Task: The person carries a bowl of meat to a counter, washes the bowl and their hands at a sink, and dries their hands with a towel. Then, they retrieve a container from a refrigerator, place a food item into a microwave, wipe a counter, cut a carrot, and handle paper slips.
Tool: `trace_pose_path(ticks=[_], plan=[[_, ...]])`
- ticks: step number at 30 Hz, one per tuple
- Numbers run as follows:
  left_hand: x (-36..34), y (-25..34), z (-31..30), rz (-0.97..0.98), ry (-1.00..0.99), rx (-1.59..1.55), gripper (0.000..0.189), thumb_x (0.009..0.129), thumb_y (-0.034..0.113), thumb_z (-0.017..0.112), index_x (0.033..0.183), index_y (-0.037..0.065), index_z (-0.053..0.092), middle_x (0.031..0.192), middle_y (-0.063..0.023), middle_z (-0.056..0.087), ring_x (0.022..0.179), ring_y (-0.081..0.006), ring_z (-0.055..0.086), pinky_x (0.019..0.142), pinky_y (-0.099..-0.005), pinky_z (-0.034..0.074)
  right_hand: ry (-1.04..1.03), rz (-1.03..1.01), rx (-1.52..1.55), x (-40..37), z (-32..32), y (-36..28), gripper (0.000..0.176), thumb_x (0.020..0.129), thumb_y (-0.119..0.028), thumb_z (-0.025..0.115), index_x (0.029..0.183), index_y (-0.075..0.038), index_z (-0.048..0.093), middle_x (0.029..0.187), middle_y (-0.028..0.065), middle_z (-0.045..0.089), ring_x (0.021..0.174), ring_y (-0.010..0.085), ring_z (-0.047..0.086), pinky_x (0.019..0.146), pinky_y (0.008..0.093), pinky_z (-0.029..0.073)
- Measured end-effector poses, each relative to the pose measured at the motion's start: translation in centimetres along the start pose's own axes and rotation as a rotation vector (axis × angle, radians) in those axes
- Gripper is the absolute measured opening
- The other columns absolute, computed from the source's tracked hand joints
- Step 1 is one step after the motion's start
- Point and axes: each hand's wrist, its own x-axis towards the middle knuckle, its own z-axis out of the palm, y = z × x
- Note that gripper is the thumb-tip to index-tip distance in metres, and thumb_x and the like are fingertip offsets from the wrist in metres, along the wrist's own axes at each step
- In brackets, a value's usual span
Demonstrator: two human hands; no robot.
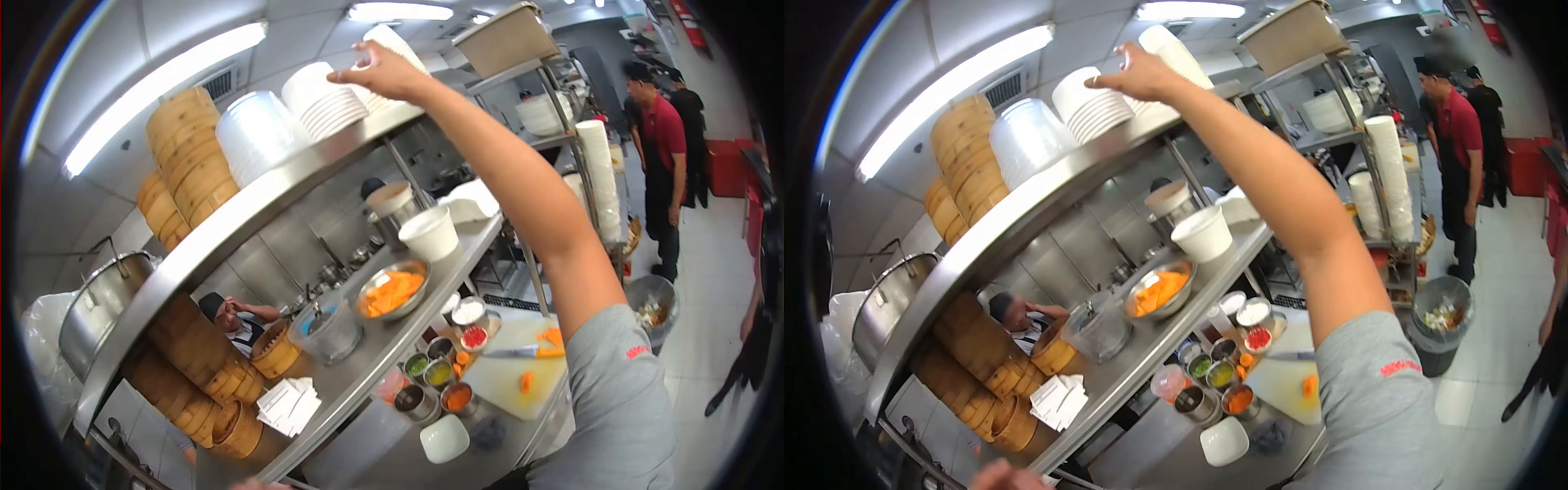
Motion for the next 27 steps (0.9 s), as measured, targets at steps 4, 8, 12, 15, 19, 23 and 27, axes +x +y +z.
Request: trace_pose_path(ticks=[4,8,12,15,19,23,27], plan=[[16.6,3.0,2.0,0.245,0.285,0.215,0.094,0.081,0.067,0.063,0.137,-0.005,0.042,0.126,-0.0206,0.056,0.093,-0.0267,0.068,0.07,-0.0282,0.056,-0.078,0.03,0.016,3.1,2.0,0.4,0.126,0.064,-0.073,0.071,0.146,0.009,0.021,0.134,0.0356,0.046,0.127,0.0424,0.048,0.108,0.0399,0.037],[31.4,7.6,3.1,0.376,0.336,0.183,0.08,0.089,0.058,0.059,0.136,-0.004,0.043,0.125,-0.0232,0.053,0.105,-0.0284,0.064,0.087,-0.0338,0.052,-0.273,0.07,-0.009,5.0,4.1,0.8,0.135,0.061,-0.075,0.071,0.149,0.008,0.011,0.134,0.0365,0.046,0.127,0.0438,0.048,0.109,0.0389,0.037],[41.0,8.8,3.0,0.356,0.296,0.274,0.072,0.095,0.05,0.053,0.137,-0.006,0.04,0.125,-0.0254,0.052,0.11,-0.0297,0.061,0.092,-0.0358,0.05,-0.316,0.075,-0.035,6.2,5.7,1.2,0.135,0.061,-0.072,0.071,0.15,0.007,0.008,0.134,0.0341,0.048,0.126,0.0411,0.05,0.108,0.0369,0.039],[44.6,9.0,4.4,0.246,0.389,0.402,0.074,0.092,0.05,0.059,0.137,-0.006,0.041,0.126,-0.0264,0.051,0.11,-0.0297,0.061,0.092,-0.0349,0.05,-0.265,0.097,0.003,6.8,5.4,1.1,0.129,0.062,-0.069,0.07,0.149,0.008,0.013,0.134,0.0317,0.049,0.125,0.0391,0.052,0.105,0.0366,0.041],[47.1,7.0,5.2,0.21,0.452,0.647,0.083,0.086,0.05,0.066,0.139,-0.008,0.039,0.126,-0.0278,0.054,0.112,-0.032,0.06,0.094,-0.0364,0.049,-0.198,0.035,0.123,7.8,4.8,1.6,0.123,0.063,-0.068,0.07,0.146,0.009,0.023,0.134,0.0303,0.05,0.124,0.0387,0.053,0.104,0.037,0.042],[48.9,4.5,7.7,0.329,0.567,1.086,0.085,0.085,0.045,0.068,0.139,-0.011,0.035,0.127,-0.0366,0.051,0.12,-0.0437,0.053,0.1,-0.0435,0.043,-0.212,0.062,0.239,8.3,4.3,2.0,0.123,0.063,-0.064,0.074,0.145,0.011,0.023,0.134,0.0311,0.05,0.123,0.039,0.053,0.103,0.0365,0.042],[50.4,2.8,10.4,0.343,0.659,1.007,0.09,0.085,0.038,0.071,0.144,-0.01,0.023,0.129,-0.0397,0.044,0.12,-0.0486,0.05,0.102,-0.0452,0.042,-0.181,0.02,0.311,9.8,4.7,2.8,0.122,0.063,-0.069,0.073,0.138,0.016,0.029,0.133,0.0315,0.05,0.122,0.0394,0.053,0.101,0.0371,0.045]])
